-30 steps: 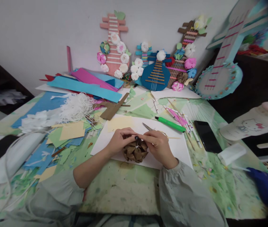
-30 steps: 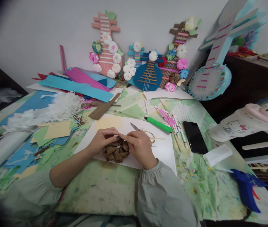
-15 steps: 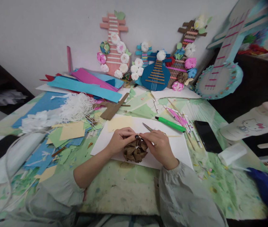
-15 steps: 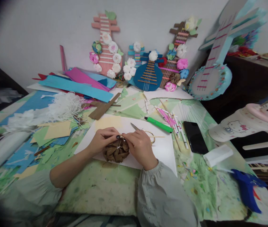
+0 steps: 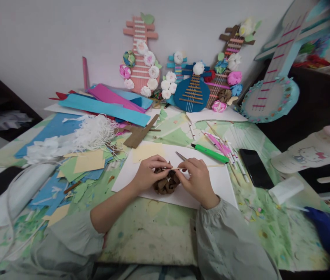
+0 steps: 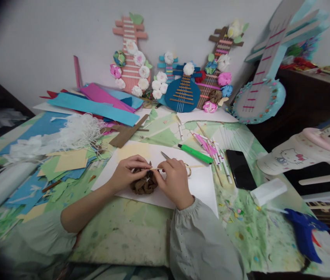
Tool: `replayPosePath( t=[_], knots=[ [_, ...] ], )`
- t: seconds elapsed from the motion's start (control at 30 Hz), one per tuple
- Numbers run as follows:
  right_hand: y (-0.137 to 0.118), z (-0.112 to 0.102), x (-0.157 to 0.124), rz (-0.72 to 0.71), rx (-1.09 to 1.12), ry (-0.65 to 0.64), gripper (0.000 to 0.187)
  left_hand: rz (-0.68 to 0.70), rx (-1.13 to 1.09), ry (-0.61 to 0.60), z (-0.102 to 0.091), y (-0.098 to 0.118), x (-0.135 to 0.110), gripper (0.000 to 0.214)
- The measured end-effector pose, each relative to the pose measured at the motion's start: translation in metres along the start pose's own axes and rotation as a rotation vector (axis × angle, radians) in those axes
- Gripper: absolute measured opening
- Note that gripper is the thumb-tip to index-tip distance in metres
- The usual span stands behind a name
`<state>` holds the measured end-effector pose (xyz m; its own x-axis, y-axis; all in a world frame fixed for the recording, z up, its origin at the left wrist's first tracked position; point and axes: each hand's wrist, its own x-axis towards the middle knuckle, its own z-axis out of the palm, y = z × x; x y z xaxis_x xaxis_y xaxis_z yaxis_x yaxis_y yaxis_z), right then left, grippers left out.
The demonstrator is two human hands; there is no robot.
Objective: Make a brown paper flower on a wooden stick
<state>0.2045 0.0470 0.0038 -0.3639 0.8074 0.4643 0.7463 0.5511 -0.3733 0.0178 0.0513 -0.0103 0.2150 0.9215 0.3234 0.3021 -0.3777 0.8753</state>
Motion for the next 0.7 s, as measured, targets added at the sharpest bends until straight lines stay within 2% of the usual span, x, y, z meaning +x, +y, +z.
replayPosePath(
  t=[0.23,0.4,0.53,0.7],
  knots=[
    [-0.0018,0.0031,-0.0002,0.044,0.033,0.036,0.015,0.053,0.016,0.014,-0.0002,-0.0004,0.0,0.015],
    [-0.0036,0.0019,0.0005,0.061,0.083,0.056,0.014,0.03,-0.022,0.03,0.0009,0.0002,-0.0009,0.021],
    [-0.0039,0.0017,0.0006,0.058,0.094,0.079,0.015,0.035,-0.014,0.045,0.0017,0.0007,-0.0009,0.014],
    [-0.0046,0.0015,0.0007,0.049,0.108,0.108,0.015,0.044,-0.024,0.032,0.0017,0.001,-0.0008,0.017]
  ],
)
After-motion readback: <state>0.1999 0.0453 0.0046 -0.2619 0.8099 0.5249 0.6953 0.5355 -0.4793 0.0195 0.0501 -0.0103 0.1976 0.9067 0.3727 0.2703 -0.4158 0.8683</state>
